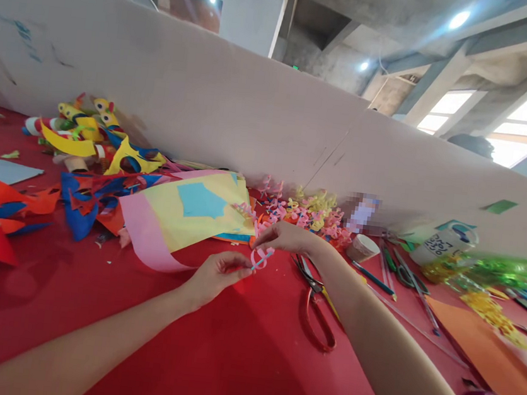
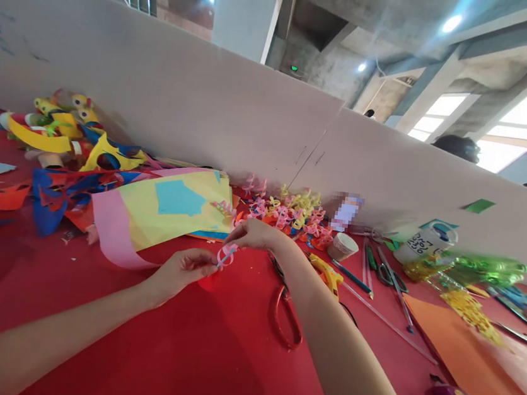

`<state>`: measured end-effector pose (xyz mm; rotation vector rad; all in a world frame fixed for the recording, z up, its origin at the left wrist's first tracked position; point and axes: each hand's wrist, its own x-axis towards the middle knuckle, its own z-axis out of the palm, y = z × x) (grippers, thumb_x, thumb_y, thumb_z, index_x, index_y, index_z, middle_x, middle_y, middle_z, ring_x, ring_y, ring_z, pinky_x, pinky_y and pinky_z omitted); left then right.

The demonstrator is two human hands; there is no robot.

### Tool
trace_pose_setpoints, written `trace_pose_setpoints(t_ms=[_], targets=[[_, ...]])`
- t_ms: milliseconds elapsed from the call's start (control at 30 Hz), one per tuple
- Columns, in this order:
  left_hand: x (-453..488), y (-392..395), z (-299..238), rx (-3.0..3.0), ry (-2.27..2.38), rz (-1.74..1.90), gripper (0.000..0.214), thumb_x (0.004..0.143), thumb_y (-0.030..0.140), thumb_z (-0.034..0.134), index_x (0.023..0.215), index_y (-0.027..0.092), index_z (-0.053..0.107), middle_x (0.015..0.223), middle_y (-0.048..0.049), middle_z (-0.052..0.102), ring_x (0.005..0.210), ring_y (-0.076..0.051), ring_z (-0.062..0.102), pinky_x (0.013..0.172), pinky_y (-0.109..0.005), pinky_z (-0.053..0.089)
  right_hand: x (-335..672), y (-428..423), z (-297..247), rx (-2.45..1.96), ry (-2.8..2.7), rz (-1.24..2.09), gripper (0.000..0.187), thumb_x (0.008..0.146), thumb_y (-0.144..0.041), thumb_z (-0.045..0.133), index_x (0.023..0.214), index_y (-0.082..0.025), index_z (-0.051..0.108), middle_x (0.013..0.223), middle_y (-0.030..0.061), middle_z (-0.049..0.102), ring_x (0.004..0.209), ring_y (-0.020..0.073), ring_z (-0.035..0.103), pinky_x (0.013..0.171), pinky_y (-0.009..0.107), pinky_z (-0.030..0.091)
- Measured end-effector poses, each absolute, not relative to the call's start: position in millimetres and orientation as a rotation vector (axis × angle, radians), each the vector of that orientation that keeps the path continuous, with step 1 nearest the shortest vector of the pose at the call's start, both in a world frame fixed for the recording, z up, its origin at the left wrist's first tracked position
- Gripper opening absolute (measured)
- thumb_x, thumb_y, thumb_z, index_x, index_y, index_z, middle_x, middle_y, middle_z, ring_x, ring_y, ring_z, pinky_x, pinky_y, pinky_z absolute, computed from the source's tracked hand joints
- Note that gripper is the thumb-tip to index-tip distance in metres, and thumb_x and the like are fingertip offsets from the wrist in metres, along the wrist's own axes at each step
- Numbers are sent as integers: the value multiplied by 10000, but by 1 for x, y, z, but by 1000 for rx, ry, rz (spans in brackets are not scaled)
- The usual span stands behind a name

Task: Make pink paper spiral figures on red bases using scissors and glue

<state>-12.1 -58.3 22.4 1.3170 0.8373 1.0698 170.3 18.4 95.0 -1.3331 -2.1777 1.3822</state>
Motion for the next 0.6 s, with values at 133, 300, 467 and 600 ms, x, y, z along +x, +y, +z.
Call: trace_pose_setpoints(t_ms=[133, 300, 467, 600], targets=[[-12, -58, 22, 1238, 816, 1062, 179, 661, 316, 738, 751, 168, 694, 741, -32, 706, 736, -171, 630, 739, -295, 480, 177, 13, 75, -1353, -2048, 1247, 143, 551, -167, 657, 663, -177, 746, 579, -32, 650, 581, 120, 531, 576, 228, 389], [-12, -55, 16, 1090, 777, 1100, 224, 623, 294, 777, 761, 171, 650, 719, 9, 681, 681, -118, 607, 682, -239, 465, 179, -8, 53, -1320, -1874, 1154, 167, 607, -274, 656, 712, -171, 736, 637, -11, 674, 604, 135, 560, 599, 248, 418], [-13, -55, 17, 1017, 779, 1098, 388, 630, 288, 785, 954, 195, 593, 752, -2, 708, 727, -142, 631, 686, -251, 469, 175, -30, 43, -1260, -1757, 1176, 236, 656, -348, 635, 778, -173, 735, 775, 28, 723, 738, 183, 634, 726, 303, 463], [-15, -55, 16, 1071, 745, 1088, 402, 676, 303, 759, 1039, 197, 623, 805, -32, 725, 816, -169, 646, 749, -268, 471, 170, -35, 38, -1264, -1677, 1172, 262, 654, -377, 635, 774, -166, 733, 758, 32, 725, 722, 194, 635, 709, 312, 465]])
